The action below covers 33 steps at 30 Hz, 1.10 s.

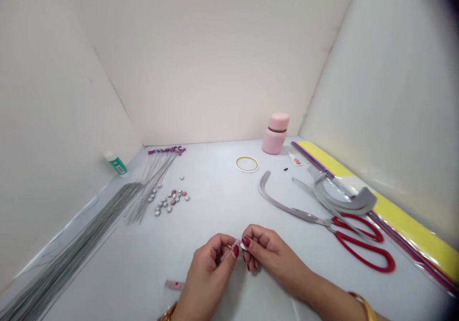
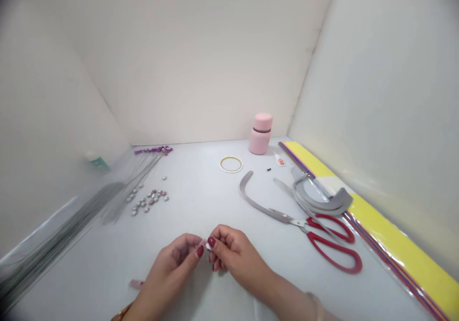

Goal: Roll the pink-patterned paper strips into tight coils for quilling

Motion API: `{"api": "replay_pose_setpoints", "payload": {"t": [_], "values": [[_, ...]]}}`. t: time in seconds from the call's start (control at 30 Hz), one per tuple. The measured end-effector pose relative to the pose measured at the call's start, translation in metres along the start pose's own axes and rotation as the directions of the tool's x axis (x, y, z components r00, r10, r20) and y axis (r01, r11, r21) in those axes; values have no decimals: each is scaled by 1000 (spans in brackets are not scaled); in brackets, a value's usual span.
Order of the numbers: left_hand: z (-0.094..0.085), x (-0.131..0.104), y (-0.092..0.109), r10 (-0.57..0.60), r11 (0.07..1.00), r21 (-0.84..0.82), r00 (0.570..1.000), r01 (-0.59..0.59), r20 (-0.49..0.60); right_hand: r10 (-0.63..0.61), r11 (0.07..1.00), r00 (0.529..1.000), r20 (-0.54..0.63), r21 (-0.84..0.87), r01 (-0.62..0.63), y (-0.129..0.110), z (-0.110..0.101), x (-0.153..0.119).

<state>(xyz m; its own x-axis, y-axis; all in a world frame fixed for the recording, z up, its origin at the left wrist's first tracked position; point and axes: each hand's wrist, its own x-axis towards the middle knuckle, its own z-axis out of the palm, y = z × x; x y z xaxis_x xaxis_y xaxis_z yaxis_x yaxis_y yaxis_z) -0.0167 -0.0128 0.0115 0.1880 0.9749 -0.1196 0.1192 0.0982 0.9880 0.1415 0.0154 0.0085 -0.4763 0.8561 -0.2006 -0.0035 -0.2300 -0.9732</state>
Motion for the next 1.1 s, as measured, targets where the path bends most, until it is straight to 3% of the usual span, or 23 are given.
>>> {"api": "replay_pose_setpoints", "payload": {"t": [0.17, 0.33, 0.53, 0.7, 0.93, 1.1], "values": [[1, -2, 4, -19, 982, 185, 998, 31, -66, -10, 999, 1000, 22, -31, 11, 2, 0, 0], [2, 0, 1, -113, 990, 80, 989, 120, -95, -96, 982, 995, 30, -161, 100, 4, -1, -2], [1, 3, -3, -152, 987, -66, 986, 147, -75, -154, 934, 986, 58, -317, 165, 1, -2, -5], [-1, 4, 3, -195, 978, -87, 979, 190, -58, -153, 922, 987, 41, -354, 158, -1, -1, -6], [-2, 2, -1, -26, 997, -77, 999, 23, -46, -143, 931, 990, 19, -338, 140, 0, -1, -3], [-2, 1, 0, -37, 999, 15, 999, 37, -2, -116, 942, 992, 47, -313, 125, 1, -1, -3]]}}
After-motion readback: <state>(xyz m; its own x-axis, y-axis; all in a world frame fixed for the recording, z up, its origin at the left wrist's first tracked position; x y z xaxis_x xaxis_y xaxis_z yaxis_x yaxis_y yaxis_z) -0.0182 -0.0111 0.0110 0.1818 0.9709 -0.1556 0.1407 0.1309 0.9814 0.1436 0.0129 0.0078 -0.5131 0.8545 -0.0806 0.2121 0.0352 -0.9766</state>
